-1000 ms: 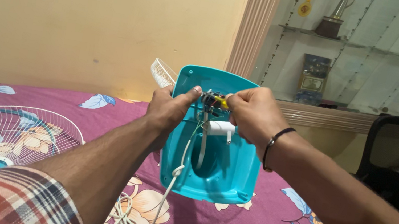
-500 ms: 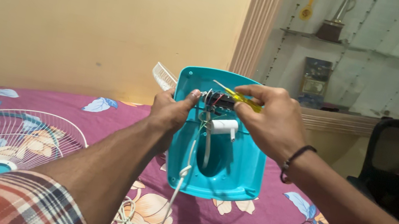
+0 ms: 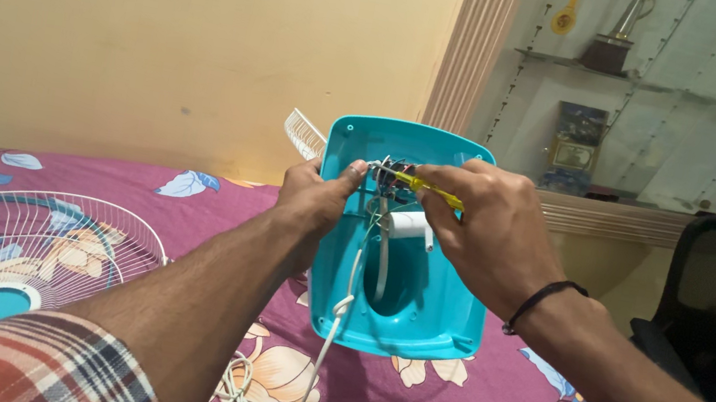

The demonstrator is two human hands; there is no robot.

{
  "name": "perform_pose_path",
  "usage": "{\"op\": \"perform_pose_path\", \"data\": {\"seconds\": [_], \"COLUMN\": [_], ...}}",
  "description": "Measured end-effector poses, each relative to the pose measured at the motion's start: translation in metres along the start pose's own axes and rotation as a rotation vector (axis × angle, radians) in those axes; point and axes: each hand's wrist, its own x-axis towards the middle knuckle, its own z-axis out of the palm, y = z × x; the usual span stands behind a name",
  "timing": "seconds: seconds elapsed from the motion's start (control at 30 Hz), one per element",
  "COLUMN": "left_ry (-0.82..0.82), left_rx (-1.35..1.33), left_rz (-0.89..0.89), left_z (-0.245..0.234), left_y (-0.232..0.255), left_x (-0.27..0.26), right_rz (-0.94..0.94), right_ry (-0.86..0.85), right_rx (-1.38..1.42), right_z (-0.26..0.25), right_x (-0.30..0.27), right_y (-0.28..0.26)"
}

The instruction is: The person uses a screwdriver to tighten screws on the internal wiring of a small teal fan. They then place the black back cover onto the fan and secure it with screws. The fan is reassembled on a bed.

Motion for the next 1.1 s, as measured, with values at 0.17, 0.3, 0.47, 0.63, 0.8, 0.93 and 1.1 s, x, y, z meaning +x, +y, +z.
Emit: {"op": "perform_pose_path", "data": {"seconds": [0.17, 0.3, 0.47, 0.63, 0.8, 0.93, 1.1], "left_ry": [-0.001, -0.015, -0.029, -0.003, -0.018, -0.005, -0.005], "left_rx": [0.011, -0.003, -0.018, 0.011, -0.008, 0.007, 0.023], "left_rz": [0.024, 0.030, 0.026, 0.014, 0.041, 0.036, 0.035], "left_z": [-0.001, -0.003, -0.003, -0.004, -0.003, -0.004, -0.004], "left_y": [0.002, 0.001, 0.002, 0.000, -0.002, -0.003, -0.006], "left_x": [0.000, -0.001, -0.001, 0.003, 0.006, 0.007, 0.013], "right_rz": [0.028, 0.069, -0.002, 0.012, 0.019, -0.043, 0.111], "right_ry": [-0.012, -0.060, -0.021, -0.049, -0.079, -0.124, -0.386], "right_rx": [0.011, 0.003, -0.022, -0.006, -0.025, -0.023, -0.160], "right_z": [0.003, 0.006, 0.008, 0.011, 0.009, 0.004, -0.003], "right_x": [0.002, 0.003, 0.005, 0.006, 0.008, 0.019, 0.049], "right_y": [0.004, 0.006, 0.008, 0.009, 0.011, 0.013, 0.017]}}
